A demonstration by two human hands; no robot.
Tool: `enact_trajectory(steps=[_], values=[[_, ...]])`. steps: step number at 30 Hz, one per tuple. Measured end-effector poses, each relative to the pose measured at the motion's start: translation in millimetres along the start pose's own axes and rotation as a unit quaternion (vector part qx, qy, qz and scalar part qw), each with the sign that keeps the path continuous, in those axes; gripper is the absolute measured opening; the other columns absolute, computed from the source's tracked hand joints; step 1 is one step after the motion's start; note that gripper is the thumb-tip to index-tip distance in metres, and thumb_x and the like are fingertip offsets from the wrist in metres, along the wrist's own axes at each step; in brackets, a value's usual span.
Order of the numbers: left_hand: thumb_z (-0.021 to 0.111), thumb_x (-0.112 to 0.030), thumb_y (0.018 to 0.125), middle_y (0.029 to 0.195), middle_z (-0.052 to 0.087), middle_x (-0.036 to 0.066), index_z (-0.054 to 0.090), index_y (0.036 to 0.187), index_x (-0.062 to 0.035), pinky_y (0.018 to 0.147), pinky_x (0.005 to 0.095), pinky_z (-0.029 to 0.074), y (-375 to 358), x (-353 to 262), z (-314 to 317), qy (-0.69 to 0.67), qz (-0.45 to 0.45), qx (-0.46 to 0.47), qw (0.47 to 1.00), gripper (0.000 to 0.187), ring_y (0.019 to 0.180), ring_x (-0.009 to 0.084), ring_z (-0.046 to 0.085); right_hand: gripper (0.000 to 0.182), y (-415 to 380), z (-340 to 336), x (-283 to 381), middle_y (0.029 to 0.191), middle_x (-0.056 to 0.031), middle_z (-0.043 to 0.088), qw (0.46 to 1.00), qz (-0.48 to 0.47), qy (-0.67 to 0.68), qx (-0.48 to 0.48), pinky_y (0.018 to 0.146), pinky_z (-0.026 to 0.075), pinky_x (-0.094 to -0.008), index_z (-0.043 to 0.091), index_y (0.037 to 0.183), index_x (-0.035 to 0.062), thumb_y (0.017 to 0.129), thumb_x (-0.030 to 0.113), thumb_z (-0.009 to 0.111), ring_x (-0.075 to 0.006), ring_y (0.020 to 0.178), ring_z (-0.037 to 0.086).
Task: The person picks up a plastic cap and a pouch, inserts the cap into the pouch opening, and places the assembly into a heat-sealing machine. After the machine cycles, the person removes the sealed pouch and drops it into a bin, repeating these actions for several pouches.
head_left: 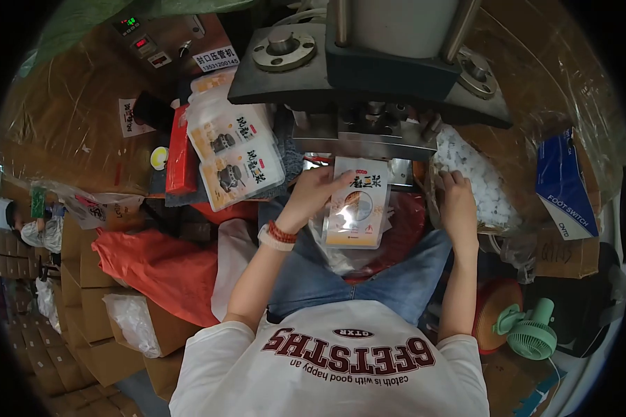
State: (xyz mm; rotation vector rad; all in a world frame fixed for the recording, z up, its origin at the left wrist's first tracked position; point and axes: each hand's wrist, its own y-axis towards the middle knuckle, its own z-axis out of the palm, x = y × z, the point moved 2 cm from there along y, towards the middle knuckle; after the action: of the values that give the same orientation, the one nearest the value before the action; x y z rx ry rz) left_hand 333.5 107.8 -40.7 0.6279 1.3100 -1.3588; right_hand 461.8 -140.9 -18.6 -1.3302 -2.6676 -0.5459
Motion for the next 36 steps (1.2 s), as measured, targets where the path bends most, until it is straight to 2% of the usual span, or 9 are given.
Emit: enact_trajectory(steps=[1,3,7,11,13,16,24,30,36], values=[[0.070,-0.037,0.084,0.111,0.064,0.012,0.057,0.118,0.0038,0.082,0.0341,0.049,-13,-9,-9,0.221,0.098,-0.147,0.959,0.055,0.101,0.0199,0.060,0.028,0,-3,-1,0.103,-0.0165,0.058,1.000,-0.004,-0.008,0.029,0.083,0.046,-0.0426,0.061,0.106,0.0003,0.078,-0.002,0.058,-0.0350,0.098,0.054],[0.072,-0.049,0.075,0.139,0.045,0.016,0.037,0.139,-0.0002,0.100,0.0496,0.035,-41,-18,-28,0.608,0.287,-0.367,0.643,0.087,0.125,0.0315,0.043,0.031,1,-6,1,0.104,-0.0166,0.058,0.999,-0.021,-0.022,0.017,0.082,0.047,-0.0430,0.061,0.106,0.0003,0.076,-0.003,0.059,-0.0354,0.096,0.054],[0.071,-0.036,0.079,0.136,0.051,0.011,0.044,0.137,-0.0063,0.099,0.0486,0.038,-65,25,-74,0.733,0.262,-0.293,0.555,0.070,0.124,0.0309,0.048,0.037,5,-15,8,0.102,-0.0145,0.059,0.995,-0.074,-0.050,-0.042,0.079,0.050,-0.0379,0.056,0.112,-0.0007,0.075,-0.002,0.061,-0.0331,0.092,0.056],[0.061,0.001,0.076,0.097,0.070,0.012,0.070,0.102,-0.0061,0.077,0.0282,0.053,-87,14,-75,0.435,0.212,-0.286,0.827,0.029,0.088,0.0295,0.068,0.038,6,-30,25,0.103,-0.0119,0.061,0.976,0.019,0.175,-0.131,0.078,0.049,-0.0311,0.054,0.112,-0.0012,0.076,-0.005,0.065,-0.0245,0.091,0.060],[0.059,0.003,0.075,0.099,0.070,0.012,0.070,0.100,-0.0047,0.080,0.0299,0.052,-96,8,-64,0.396,0.257,-0.283,0.835,0.028,0.090,0.0293,0.068,0.040,-4,-41,53,0.099,-0.0065,0.060,0.779,0.033,0.620,-0.087,0.080,0.047,-0.0266,0.055,0.114,-0.0010,0.077,-0.007,0.067,-0.0153,0.092,0.059],[0.057,0.006,0.073,0.100,0.069,0.012,0.070,0.098,-0.0027,0.084,0.0327,0.051,-104,-8,-28,0.368,0.349,-0.240,0.828,0.029,0.094,0.0289,0.067,0.038,-23,-36,93,0.107,-0.0086,0.060,0.688,-0.072,0.721,0.038,0.082,0.048,-0.0263,0.058,0.112,-0.0022,0.076,-0.008,0.068,-0.0143,0.097,0.058],[0.058,0.005,0.064,0.101,0.069,0.004,0.068,0.100,-0.0076,0.079,0.0334,0.052,-124,-26,19,0.554,0.447,-0.183,0.678,0.040,0.100,0.0247,0.065,0.031,-28,-47,130,0.099,-0.0128,0.062,0.901,-0.353,0.251,0.002,0.076,0.049,-0.0313,0.065,0.107,-0.0002,0.077,-0.006,0.064,-0.0266,0.087,0.060],[0.059,0.005,0.064,0.101,0.069,0.005,0.067,0.101,-0.0077,0.076,0.0330,0.053,-114,-21,21,0.511,0.436,-0.181,0.719,0.040,0.095,0.0232,0.066,0.030,-31,-41,113,0.097,-0.0124,0.061,0.848,-0.170,0.501,0.027,0.076,0.050,-0.0352,0.063,0.106,-0.0012,0.077,0.002,0.069,-0.0285,0.086,0.060],[0.061,0.005,0.064,0.100,0.069,0.006,0.068,0.099,-0.0067,0.073,0.0327,0.053,-118,-27,30,0.548,0.423,-0.176,0.700,0.038,0.093,0.0244,0.066,0.038,-33,-47,118,0.109,-0.0120,0.058,0.903,-0.347,0.253,0.023,0.081,0.049,-0.0350,0.060,0.115,0.0022,0.078,0.002,0.066,-0.0286,0.099,0.057]])
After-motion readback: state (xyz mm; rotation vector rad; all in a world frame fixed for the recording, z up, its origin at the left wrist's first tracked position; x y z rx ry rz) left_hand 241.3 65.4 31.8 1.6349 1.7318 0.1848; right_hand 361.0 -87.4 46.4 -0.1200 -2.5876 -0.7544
